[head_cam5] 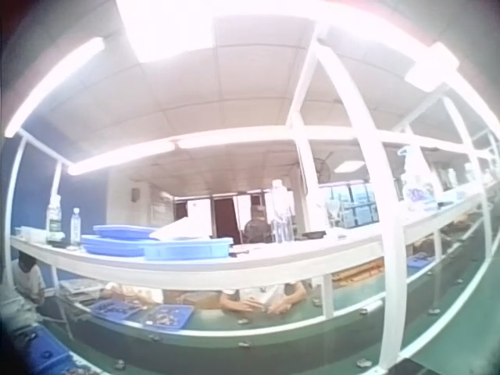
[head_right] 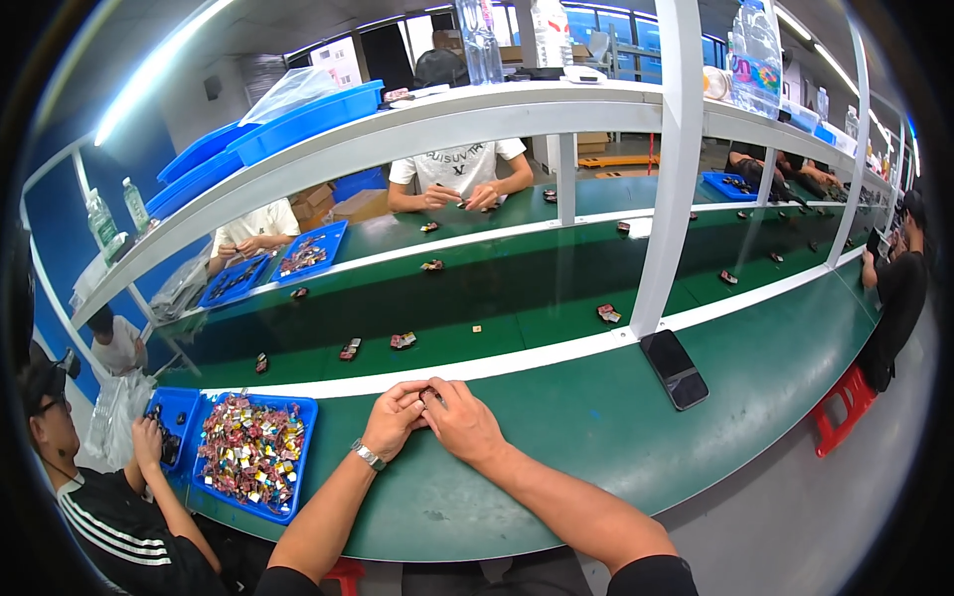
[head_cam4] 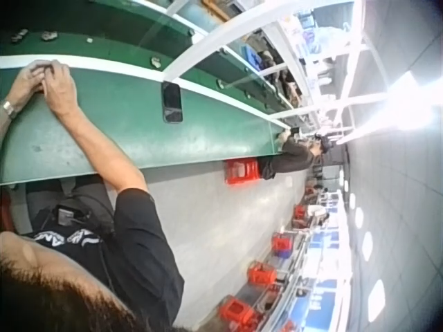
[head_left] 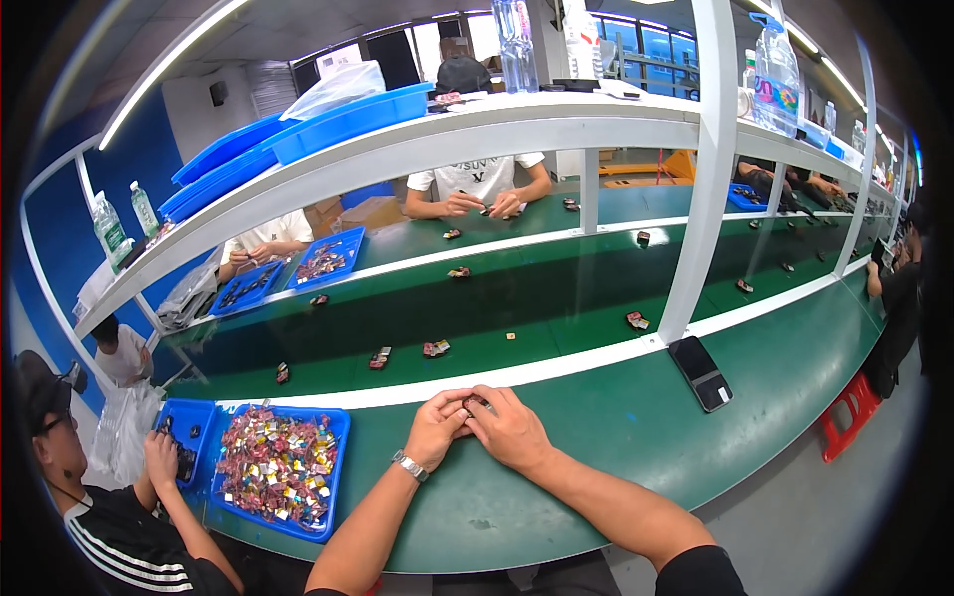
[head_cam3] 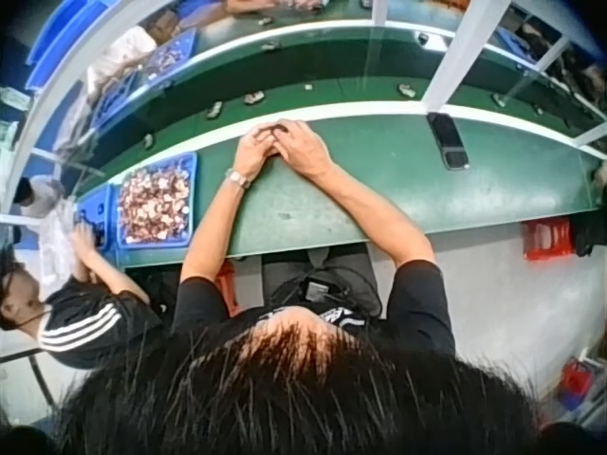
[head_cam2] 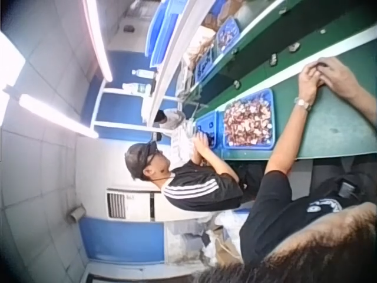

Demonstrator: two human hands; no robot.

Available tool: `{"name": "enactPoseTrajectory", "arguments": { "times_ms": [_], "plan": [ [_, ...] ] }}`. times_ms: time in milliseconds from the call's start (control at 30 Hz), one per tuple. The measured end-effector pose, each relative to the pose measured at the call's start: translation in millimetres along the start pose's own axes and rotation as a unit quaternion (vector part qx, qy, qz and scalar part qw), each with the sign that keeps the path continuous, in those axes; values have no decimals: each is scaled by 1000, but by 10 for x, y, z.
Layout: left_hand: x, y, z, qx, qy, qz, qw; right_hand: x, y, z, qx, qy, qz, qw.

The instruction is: The worker is assembling small electronic or mechanical components by fitting them together at a factory workbench.

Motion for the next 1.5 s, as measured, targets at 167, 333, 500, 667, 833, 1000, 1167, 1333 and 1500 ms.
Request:
{"name": "enactPoseTrajectory", "arguments": {
  "times_ms": [167,333,500,667,833,1000,1167,1333,1500],
  "plan": [
    [13,-29,-20,4,-33,-72,997,-173,-135,-242,-18,-32,-32,999],
    [-19,295,-112,-180,-132,-204,953,-514,-425,-1168,2,-153,-35,988],
    [13,517,-88,-169,-100,-276,941,-694,-557,-1260,123,-189,110,968],
    [-107,471,-8,-259,-140,-250,923,-955,-925,-1110,14,-65,177,982],
    [-75,489,-79,-194,-100,-259,941,-1054,-1238,-1070,17,-126,249,960],
    [20,558,-136,-175,-107,-250,946,-829,-798,-641,-89,-108,162,977],
    [-58,22,-164,-4,2,-14,1000,-288,87,-263,-148,-85,142,975],
    [60,-5,-149,45,49,72,995,-195,225,-53,-132,-52,174,975],
    [48,44,-95,76,51,75,993,-175,209,-30,-123,-24,148,981]
  ]
}}
Point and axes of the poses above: each hand's wrist, its own x-axis away from the middle knuckle, its own y-axis out of the back of the hand, z = x × y, the point moved 4 cm from there along -x, towards the middle knuckle, and after that the axes turned 2 degrees about x, right-handed, at the moved point
